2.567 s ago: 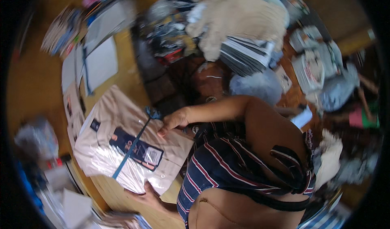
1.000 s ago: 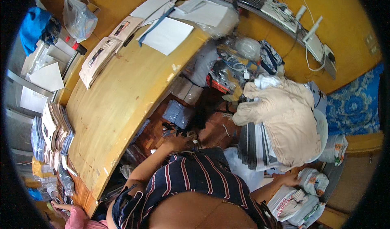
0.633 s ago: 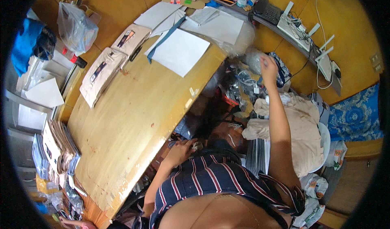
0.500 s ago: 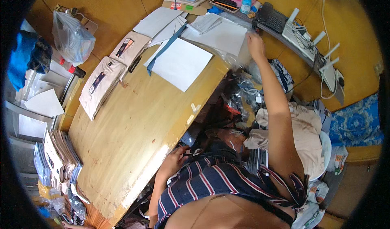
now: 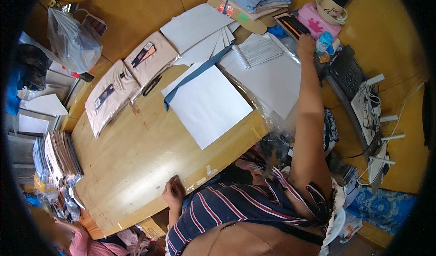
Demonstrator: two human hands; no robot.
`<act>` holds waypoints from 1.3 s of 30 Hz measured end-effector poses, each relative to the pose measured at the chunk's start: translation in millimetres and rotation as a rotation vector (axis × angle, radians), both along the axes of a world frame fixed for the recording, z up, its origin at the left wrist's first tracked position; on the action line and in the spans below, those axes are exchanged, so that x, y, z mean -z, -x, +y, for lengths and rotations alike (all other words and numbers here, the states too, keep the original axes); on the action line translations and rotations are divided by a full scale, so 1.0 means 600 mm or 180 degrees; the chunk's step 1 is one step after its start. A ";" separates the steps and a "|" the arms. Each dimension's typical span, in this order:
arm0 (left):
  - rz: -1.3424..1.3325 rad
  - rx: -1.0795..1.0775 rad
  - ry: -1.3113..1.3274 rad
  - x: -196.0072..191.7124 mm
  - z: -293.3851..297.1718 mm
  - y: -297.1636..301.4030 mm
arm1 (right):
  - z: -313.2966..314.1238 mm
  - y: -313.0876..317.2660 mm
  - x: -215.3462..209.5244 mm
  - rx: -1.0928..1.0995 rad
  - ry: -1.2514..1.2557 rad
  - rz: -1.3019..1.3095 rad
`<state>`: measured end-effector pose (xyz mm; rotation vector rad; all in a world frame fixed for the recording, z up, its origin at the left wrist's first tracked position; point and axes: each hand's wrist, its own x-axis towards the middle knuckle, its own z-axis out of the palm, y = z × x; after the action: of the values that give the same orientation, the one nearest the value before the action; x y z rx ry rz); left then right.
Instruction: The person folds a beige shirt and places it into a clear plastic bag. They seal the bag, stack it with other packaged shirts, and secure the stack with a blue elastic band. The person then handles a small black tag and writes on a notepad before repeating the folding and bagging process with another shirt.
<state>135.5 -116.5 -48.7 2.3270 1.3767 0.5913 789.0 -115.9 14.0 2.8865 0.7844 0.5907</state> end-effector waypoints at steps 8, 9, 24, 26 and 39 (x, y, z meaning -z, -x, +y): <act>0.0418 -0.0210 -0.0423 0.014 0.004 -0.015 | 0.063 0.091 0.049 -0.2360 -0.4096 0.1682; 0.0442 -0.0293 -0.0379 0.016 -0.001 -0.013 | 0.093 0.117 0.069 -0.2376 -0.4511 0.2707; 0.0183 -0.0342 -0.0420 0.002 -0.002 -0.023 | 0.107 0.143 0.139 -0.2133 -0.3885 0.3546; 0.0246 -0.0386 -0.0372 0.000 -0.005 -0.023 | 0.105 0.155 0.128 -0.2247 -0.3860 0.3495; 0.0249 -0.0378 -0.0459 0.012 -0.004 -0.021 | 0.111 0.152 0.157 -0.2165 -0.3737 0.3111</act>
<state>148.1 -118.8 -55.6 2.4164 1.5645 0.6610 697.7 -49.5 -80.5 3.8638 2.1920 -0.7708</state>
